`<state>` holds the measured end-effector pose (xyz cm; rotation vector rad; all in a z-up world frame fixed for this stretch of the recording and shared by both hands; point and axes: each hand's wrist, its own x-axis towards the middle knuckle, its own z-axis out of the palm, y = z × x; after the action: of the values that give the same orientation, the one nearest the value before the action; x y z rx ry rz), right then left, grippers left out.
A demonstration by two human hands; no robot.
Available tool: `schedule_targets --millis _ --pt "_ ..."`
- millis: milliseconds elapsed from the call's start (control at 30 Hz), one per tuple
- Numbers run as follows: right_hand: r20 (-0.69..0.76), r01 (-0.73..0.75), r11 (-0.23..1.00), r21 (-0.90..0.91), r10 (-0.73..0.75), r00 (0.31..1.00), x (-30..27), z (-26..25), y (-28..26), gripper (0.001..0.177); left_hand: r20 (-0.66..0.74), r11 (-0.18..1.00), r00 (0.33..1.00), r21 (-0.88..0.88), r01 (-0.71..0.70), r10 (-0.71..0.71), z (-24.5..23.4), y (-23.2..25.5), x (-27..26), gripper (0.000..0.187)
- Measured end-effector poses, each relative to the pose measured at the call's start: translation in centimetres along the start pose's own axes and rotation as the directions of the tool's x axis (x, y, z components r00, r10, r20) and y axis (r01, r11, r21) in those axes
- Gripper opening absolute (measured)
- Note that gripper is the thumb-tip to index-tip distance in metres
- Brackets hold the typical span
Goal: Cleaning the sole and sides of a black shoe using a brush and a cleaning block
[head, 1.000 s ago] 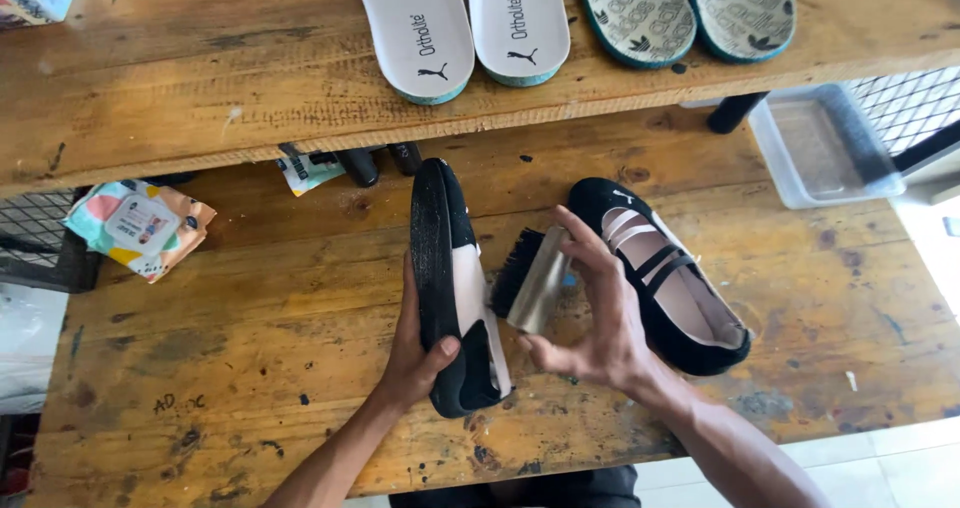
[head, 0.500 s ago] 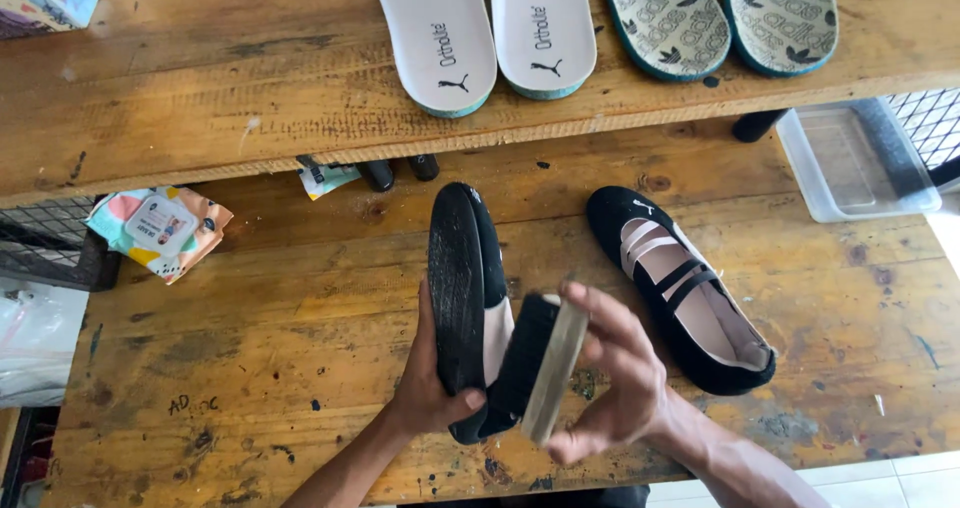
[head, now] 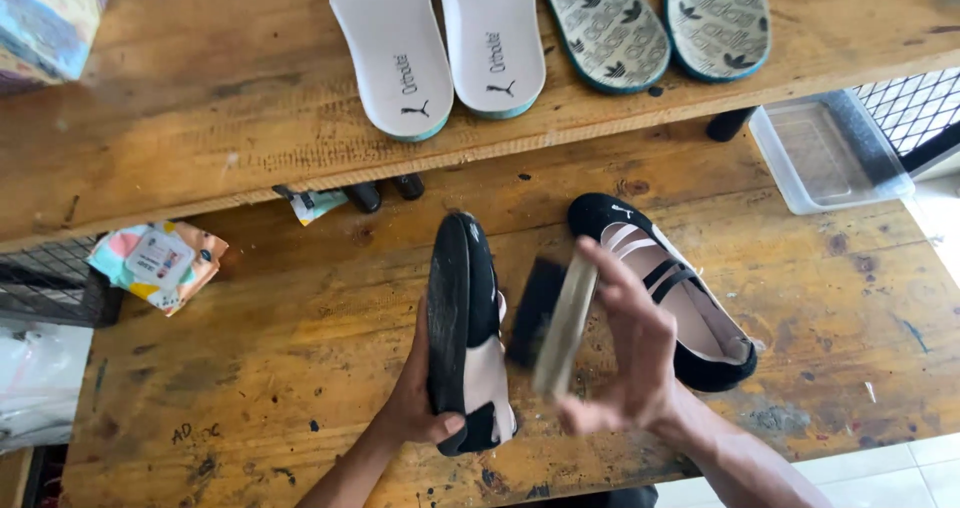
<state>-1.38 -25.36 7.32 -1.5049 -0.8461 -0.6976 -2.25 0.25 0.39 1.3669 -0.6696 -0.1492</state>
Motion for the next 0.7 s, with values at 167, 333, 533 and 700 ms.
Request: schedule_targets --millis 167,333,533,700 --pt "0.139 0.134 0.977 -0.165 -0.111 0.984 -0.9 0.2 -1.2 0.080 0.062 0.998 0.997 -0.039 0.048 -0.046 -0.4 1.0 -0.3 0.135" --pt "-0.041 -0.126 0.971 -0.202 0.120 0.992 3.6 -0.6 -1.9 0.105 0.155 0.929 0.988 -0.363 0.069 -0.013 -0.1 2.1 0.3 0.128" --pt "-0.082 -0.086 0.981 -0.172 0.073 0.994 3.5 0.3 -4.6 0.107 0.226 0.860 0.973 -0.503 0.083 0.039 0.3 3.7 1.4 0.114" --pt "0.008 -0.713 0.637 0.292 0.744 0.668 5.3 0.8 -3.4 0.073 0.293 0.822 0.956 -0.537 0.190 -0.030 0.3 2.6 0.2 0.121"
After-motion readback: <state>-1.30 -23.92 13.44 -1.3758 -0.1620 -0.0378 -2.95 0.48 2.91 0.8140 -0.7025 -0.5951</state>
